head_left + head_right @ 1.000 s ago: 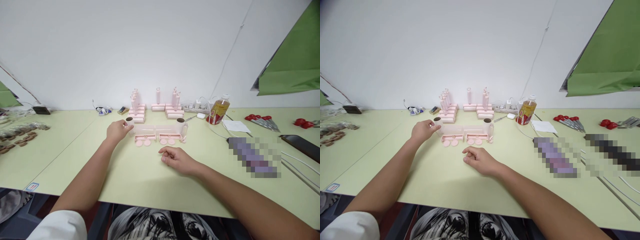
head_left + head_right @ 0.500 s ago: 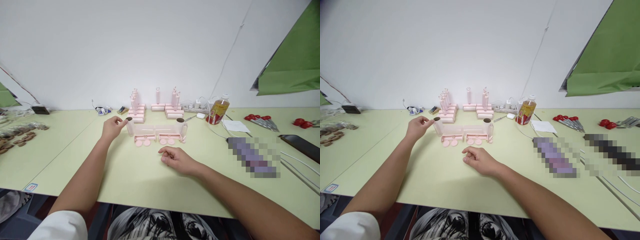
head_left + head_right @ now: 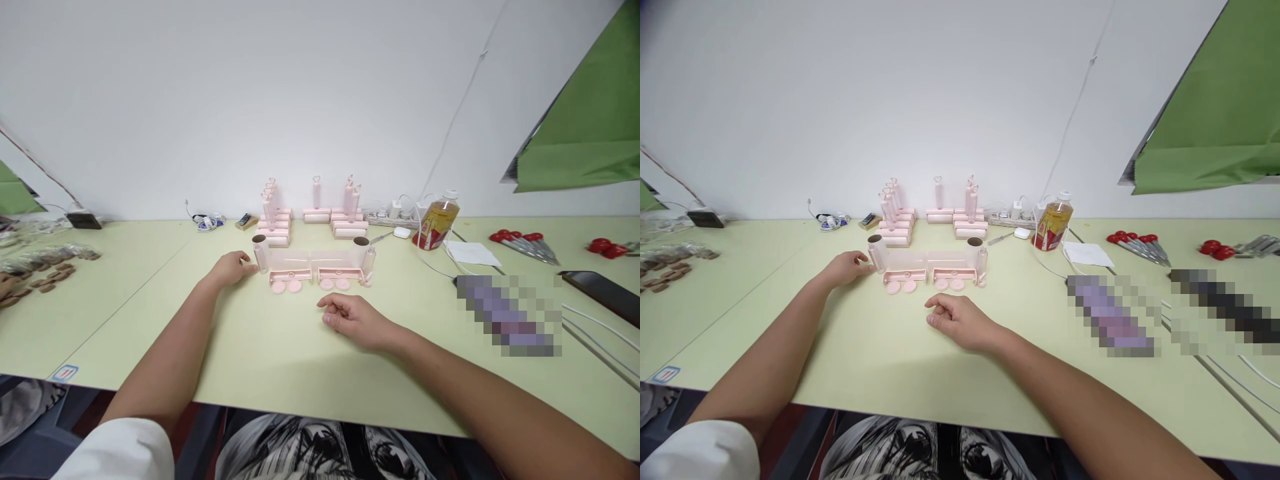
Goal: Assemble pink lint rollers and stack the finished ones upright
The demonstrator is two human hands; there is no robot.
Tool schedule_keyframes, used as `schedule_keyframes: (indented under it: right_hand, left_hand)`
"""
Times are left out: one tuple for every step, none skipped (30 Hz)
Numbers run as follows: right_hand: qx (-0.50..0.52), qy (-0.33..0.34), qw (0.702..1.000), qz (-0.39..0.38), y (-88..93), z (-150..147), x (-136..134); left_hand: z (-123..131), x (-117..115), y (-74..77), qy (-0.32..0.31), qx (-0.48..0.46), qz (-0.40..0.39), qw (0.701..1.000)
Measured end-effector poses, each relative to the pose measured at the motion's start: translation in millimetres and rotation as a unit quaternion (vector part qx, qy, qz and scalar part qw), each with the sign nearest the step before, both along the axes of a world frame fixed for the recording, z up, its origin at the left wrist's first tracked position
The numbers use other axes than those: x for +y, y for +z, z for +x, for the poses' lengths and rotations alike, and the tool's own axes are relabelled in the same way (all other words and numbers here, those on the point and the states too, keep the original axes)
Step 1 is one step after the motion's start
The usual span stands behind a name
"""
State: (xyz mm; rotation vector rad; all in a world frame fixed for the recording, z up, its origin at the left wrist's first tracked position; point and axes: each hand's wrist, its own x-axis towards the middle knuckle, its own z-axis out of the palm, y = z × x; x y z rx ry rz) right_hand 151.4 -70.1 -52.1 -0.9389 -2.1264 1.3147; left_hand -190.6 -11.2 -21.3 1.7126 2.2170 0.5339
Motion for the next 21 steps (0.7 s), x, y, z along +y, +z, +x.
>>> schedule_keyframes:
  right_hand:
    - [-0.001, -0.001, 1.0, 0.0, 0.5, 0, 0]
    - [-0.003, -0.001, 1.0, -0.001, 0.9, 0, 0]
    - [-0.004, -0.003, 1.0, -0.001, 1.3, 0, 0]
    - [-0.005, -0.004, 1.0, -0.001, 1.6, -1, 0]
    - [-0.006, -0.005, 1.0, -0.001, 1.7, -1, 0]
    - [-0.006, -0.005, 1.0, -0.001, 1.7, -1, 0]
    - [-0.005, -0.005, 1.0, -0.002, 1.6, 0, 0]
    - [-0.005, -0.003, 1.0, -0.004, 1.4, 0, 0]
    - [-0.004, -0.003, 1.0, -0.006, 1.1, 0, 0]
    - [-0.004, -0.003, 1.0, -0.008, 0.7, 0, 1]
    - [-0.003, -0.003, 1.0, -0.009, 0.3, 1, 1]
    - [-0.002, -0.004, 1.0, -0.011, -0.1, 1, 1]
    - [-0.002, -0.004, 1.0, -0.012, -0.4, 1, 2]
    - [-0.001, -0.005, 1.0, -0.014, -0.7, 1, 2]
    - [-0.001, -0.006, 1.0, -0.014, -0.7, 1, 2]
    - [-0.001, -0.005, 1.0, -0.013, -0.6, 2, 2]
    - [-0.002, -0.001, 1.0, -0.013, -0.3, 2, 2]
    - [-0.003, 0.005, 1.0, -0.013, 0.3, 2, 2]
    - [-0.006, 0.013, 1.0, -0.014, 1.1, 3, 2]
    - [-0.009, 0.021, 1.0, -0.015, 1.9, 3, 2]
    - [-0.013, 0.028, 0.999, -0.015, 2.8, 4, 2]
  left_hand:
    - [0, 1, -2.1, -0.008, 0.011, -0.005, 1.0]
    - [-1, 3, -3.8, -0.016, 0.018, -0.01, 1.0]
    - [-1, 4, -5.1, -0.023, 0.02, -0.014, 0.999]
    - [-2, 5, -5.9, -0.029, 0.018, -0.016, 0.999]
    - [-3, 5, -6.2, -0.035, 0.013, -0.015, 0.999]
    - [-3, 5, -6.0, -0.041, 0.005, -0.013, 0.999]
    - [-4, 4, -5.3, -0.049, -0.003, -0.012, 0.999]
    - [-5, 3, -4.2, -0.058, -0.013, -0.012, 0.998]
    - [-6, 1, -2.7, -0.066, -0.025, -0.014, 0.997]
    - [-7, -1, -1.1, -0.072, -0.039, -0.017, 0.996]
    - [-7, -3, 0.7, -0.074, -0.054, -0.017, 0.996]
    - [-8, -5, 2.5, -0.072, -0.071, -0.017, 0.995]
    - [-9, -6, 4.1, -0.069, -0.089, -0.015, 0.994]
    - [-9, -7, 5.4, -0.062, -0.105, -0.008, 0.992]
    - [-8, -7, 6.4, -0.051, -0.118, 0.007, 0.992]
    - [-8, -5, 6.8, -0.035, -0.127, 0.032, 0.991]
    - [-7, -3, 6.6, -0.012, -0.134, 0.067, 0.989]
    - [-7, -1, 5.8, 0.02, -0.139, 0.111, 0.984]
    - [-6, 2, 4.3, 0.057, -0.143, 0.161, 0.975]
    - [-6, 6, 2.2, 0.093, -0.151, 0.212, 0.961]
    - [-6, 9, -0.3, 0.12, -0.162, 0.259, 0.945]
